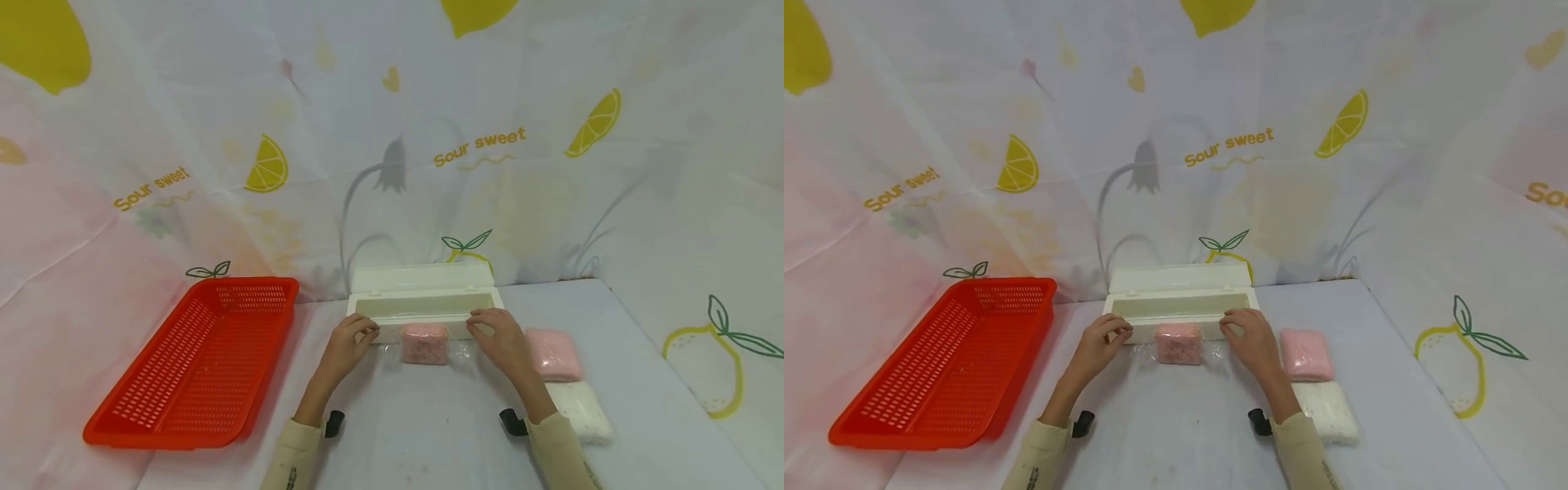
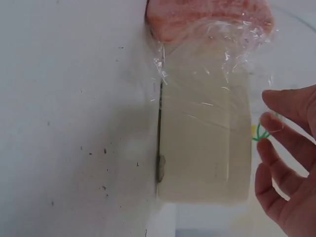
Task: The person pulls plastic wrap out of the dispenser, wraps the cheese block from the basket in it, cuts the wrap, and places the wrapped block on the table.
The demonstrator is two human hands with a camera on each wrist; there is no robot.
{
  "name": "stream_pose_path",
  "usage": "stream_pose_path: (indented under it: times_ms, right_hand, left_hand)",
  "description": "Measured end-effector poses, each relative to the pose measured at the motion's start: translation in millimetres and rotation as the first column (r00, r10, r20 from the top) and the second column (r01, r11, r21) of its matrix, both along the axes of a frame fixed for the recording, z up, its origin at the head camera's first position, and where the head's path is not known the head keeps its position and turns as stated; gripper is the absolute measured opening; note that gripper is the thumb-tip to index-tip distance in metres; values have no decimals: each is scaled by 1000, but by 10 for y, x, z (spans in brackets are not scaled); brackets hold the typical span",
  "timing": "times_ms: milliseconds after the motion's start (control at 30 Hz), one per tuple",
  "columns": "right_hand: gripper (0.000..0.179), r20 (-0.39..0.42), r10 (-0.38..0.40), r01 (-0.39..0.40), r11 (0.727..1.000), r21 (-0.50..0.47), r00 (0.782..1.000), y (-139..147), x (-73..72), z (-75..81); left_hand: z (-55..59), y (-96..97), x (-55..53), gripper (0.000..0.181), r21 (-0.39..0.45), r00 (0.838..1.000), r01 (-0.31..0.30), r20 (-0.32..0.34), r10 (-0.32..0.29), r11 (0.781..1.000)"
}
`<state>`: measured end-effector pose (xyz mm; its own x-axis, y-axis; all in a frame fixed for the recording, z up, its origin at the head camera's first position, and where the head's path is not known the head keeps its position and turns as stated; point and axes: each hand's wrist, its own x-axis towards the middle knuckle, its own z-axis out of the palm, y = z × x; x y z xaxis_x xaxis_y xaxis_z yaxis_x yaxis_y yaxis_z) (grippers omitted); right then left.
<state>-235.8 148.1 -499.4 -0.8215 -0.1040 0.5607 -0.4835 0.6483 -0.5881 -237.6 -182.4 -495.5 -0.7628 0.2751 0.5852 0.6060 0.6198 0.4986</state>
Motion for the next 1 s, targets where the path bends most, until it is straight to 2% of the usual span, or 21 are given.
stream_pose_path:
  times_ms: [67, 167, 233, 333, 533, 667, 833, 933, 1000]
  right_hand:
    - [9, 112, 11, -10, 1000, -4, 994, -6, 55, 25]
    - [10, 220, 45, -40, 999, -25, 975, -4, 127, 40]
    - [10, 256, 87, -77, 996, -51, 963, -5, 161, 39]
    - [12, 269, 167, -153, 986, -73, 949, -14, 199, 35]
    - [14, 283, 310, -290, 951, -110, 908, -45, 243, -20]
    - [13, 302, 350, -331, 937, -111, 887, -64, 262, -50]
    - [16, 316, 375, -361, 927, -103, 872, -106, 271, -69]
    - [26, 313, 377, -372, 925, -81, 871, -136, 269, -90]
    - [32, 297, 372, -375, 926, -51, 879, -157, 265, -107]
  left_hand:
    - [7, 3, 33, 14, 58, 996, 19, 91, -24, 998]
    - [-6, 14, 85, 11, 129, 976, 65, 200, -91, 989]
    - [-31, 27, 114, 9, 162, 957, 106, 250, -144, 981]
    - [-75, 55, 152, 8, 186, 931, 160, 297, -210, 970]
    - [-139, 119, 202, 6, 173, 900, 224, 339, -272, 959]
    - [-142, 148, 221, 18, 193, 885, 247, 353, -302, 950]
    - [-144, 163, 237, 40, 218, 857, 256, 399, -326, 942]
    - [-169, 181, 221, 51, 195, 858, 259, 403, -318, 946]
    - [-207, 196, 191, 49, 159, 874, 270, 374, -311, 950]
